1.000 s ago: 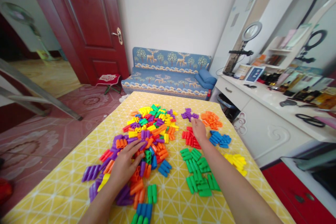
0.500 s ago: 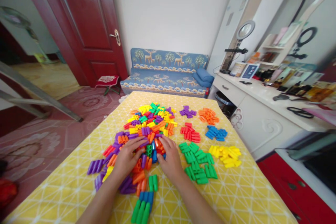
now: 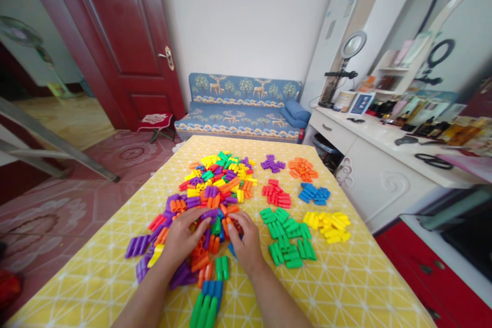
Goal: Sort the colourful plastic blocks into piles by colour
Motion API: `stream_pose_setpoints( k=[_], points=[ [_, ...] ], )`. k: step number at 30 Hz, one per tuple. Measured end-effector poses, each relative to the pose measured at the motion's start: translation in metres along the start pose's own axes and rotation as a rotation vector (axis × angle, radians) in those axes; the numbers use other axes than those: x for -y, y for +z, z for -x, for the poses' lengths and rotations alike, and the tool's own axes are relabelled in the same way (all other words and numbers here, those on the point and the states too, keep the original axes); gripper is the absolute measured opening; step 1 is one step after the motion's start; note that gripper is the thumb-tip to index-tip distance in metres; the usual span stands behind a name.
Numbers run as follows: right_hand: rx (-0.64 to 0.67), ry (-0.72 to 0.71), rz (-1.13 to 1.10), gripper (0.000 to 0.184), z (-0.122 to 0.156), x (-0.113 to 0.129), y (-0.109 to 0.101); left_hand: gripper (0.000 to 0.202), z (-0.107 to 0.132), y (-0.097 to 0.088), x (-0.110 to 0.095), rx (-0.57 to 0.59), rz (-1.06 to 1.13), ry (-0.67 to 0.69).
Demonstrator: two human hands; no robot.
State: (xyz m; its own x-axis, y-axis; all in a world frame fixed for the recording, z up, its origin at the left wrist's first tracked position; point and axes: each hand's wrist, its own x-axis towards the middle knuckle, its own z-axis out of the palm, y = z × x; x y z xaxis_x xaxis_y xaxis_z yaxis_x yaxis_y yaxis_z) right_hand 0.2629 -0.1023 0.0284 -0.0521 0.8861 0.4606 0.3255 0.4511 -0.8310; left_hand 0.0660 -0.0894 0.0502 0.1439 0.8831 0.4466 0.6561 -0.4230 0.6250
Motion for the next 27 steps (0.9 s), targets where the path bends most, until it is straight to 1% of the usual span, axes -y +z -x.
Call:
stream_pose_setpoints(
  k=[2, 4, 6, 7, 9, 10, 12, 14, 16, 18, 22, 24, 27],
  points=[
    [0.011, 0.054, -0.031, 0.022, 0.0, -0.001, 0.001, 0.027, 0.0, -0.002, -0.004, 0.015, -0.014, -0.006],
    [0.017, 0.109, -0.058, 0.024, -0.001, -0.003, 0.002, 0.037, 0.0, -0.004, -0.007, 0.033, -0.03, -0.013],
    [0.01, 0.146, -0.06, 0.024, -0.002, -0.005, 0.003, 0.041, -0.002, -0.005, -0.008, 0.036, -0.026, -0.018],
    [0.003, 0.157, -0.053, 0.023, -0.002, -0.007, 0.004, 0.037, -0.003, -0.004, -0.008, 0.025, -0.019, -0.02],
    [-0.009, 0.173, -0.046, 0.022, -0.003, -0.009, 0.005, 0.024, -0.008, -0.003, -0.007, 0.005, -0.023, -0.045],
    [-0.012, 0.179, -0.048, 0.022, -0.004, -0.01, 0.005, 0.023, -0.011, -0.002, -0.006, 0.009, -0.046, -0.069],
    [-0.016, 0.186, -0.053, 0.022, -0.004, -0.012, 0.006, 0.039, -0.02, -0.001, -0.005, 0.076, -0.127, -0.121],
    [-0.013, 0.189, -0.053, 0.023, -0.005, -0.012, 0.006, 0.049, -0.03, 0.0, -0.005, 0.198, -0.217, -0.152],
    [-0.013, 0.184, -0.044, 0.023, -0.004, -0.013, 0.006, 0.051, -0.039, 0.001, -0.008, 0.3, -0.28, -0.154],
    [-0.012, 0.177, -0.037, 0.023, -0.004, -0.013, 0.006, 0.05, -0.046, 0.003, -0.01, 0.342, -0.319, -0.161],
    [-0.006, 0.17, -0.029, 0.023, -0.003, -0.013, 0.006, 0.046, -0.048, 0.009, -0.009, 0.318, -0.323, -0.176],
    [-0.004, 0.165, -0.025, 0.021, -0.002, -0.011, 0.005, 0.037, -0.046, 0.011, -0.003, 0.285, -0.269, -0.164],
    [-0.002, 0.149, -0.022, 0.02, -0.001, -0.01, 0.004, 0.03, -0.042, 0.009, 0.006, 0.241, -0.121, -0.119]
  ],
)
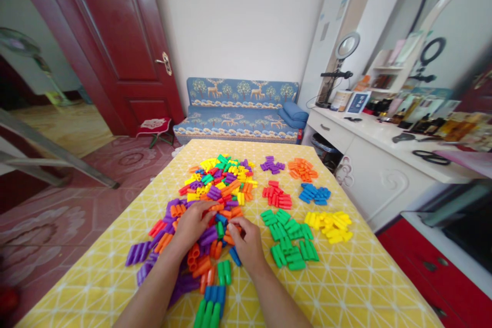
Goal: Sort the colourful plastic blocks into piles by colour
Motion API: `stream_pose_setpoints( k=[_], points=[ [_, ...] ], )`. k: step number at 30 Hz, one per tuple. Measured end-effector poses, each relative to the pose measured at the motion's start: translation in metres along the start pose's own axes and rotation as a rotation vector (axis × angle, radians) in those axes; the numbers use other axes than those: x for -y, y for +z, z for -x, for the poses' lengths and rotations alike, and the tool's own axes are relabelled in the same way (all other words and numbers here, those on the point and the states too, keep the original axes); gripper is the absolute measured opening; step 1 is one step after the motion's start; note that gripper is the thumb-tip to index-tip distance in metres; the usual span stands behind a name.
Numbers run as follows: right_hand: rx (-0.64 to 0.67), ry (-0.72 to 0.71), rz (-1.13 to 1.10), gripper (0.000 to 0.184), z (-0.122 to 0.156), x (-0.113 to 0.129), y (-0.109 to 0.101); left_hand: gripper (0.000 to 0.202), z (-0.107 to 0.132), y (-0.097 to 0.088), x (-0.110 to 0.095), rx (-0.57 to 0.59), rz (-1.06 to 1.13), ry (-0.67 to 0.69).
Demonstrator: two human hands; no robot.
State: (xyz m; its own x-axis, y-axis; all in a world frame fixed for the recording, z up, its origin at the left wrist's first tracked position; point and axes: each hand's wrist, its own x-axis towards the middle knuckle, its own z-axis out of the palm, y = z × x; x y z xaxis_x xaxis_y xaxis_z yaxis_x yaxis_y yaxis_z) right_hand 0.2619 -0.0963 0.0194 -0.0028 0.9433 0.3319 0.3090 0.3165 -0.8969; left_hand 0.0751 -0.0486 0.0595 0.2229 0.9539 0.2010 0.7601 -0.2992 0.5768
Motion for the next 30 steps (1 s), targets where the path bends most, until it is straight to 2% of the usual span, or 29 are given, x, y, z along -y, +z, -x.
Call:
stream_pose_setpoints(
  k=[4, 7, 9, 12, 15, 18, 21, 24, 30],
  points=[
    [-0.038, -0.023, 0.003, 0.017, 0.001, 0.001, 0.0, 0.025, 0.008, -0.005, 0.003, 0.028, 0.192, 0.154],
    [-0.031, -0.108, 0.031, 0.031, 0.0, 0.002, 0.0, 0.027, 0.014, -0.01, -0.005, 0.082, 0.216, 0.226],
    [-0.005, -0.171, 0.069, 0.034, -0.001, 0.002, 0.0, 0.03, 0.017, -0.012, -0.012, 0.11, 0.195, 0.242],
    [0.008, -0.2, 0.098, 0.021, -0.002, 0.0, 0.001, 0.036, 0.02, -0.014, -0.019, 0.133, 0.16, 0.219],
    [0.006, -0.18, 0.086, 0.022, -0.002, -0.003, 0.002, 0.03, 0.021, -0.013, -0.021, 0.133, 0.174, 0.192],
    [0.03, -0.111, 0.043, 0.027, -0.001, -0.003, 0.003, 0.027, 0.021, -0.01, -0.019, 0.105, 0.193, 0.144],
    [0.056, 0.006, -0.042, 0.02, -0.001, -0.001, 0.003, 0.03, 0.022, -0.008, -0.017, 0.095, 0.199, 0.085],
    [0.069, 0.079, -0.146, 0.019, -0.001, 0.002, 0.001, 0.028, 0.022, -0.006, -0.016, 0.082, 0.261, 0.087],
    [0.021, 0.017, -0.23, 0.022, -0.005, 0.003, -0.005, 0.025, 0.017, 0.0, -0.008, -0.021, 0.34, 0.109]
  ],
)
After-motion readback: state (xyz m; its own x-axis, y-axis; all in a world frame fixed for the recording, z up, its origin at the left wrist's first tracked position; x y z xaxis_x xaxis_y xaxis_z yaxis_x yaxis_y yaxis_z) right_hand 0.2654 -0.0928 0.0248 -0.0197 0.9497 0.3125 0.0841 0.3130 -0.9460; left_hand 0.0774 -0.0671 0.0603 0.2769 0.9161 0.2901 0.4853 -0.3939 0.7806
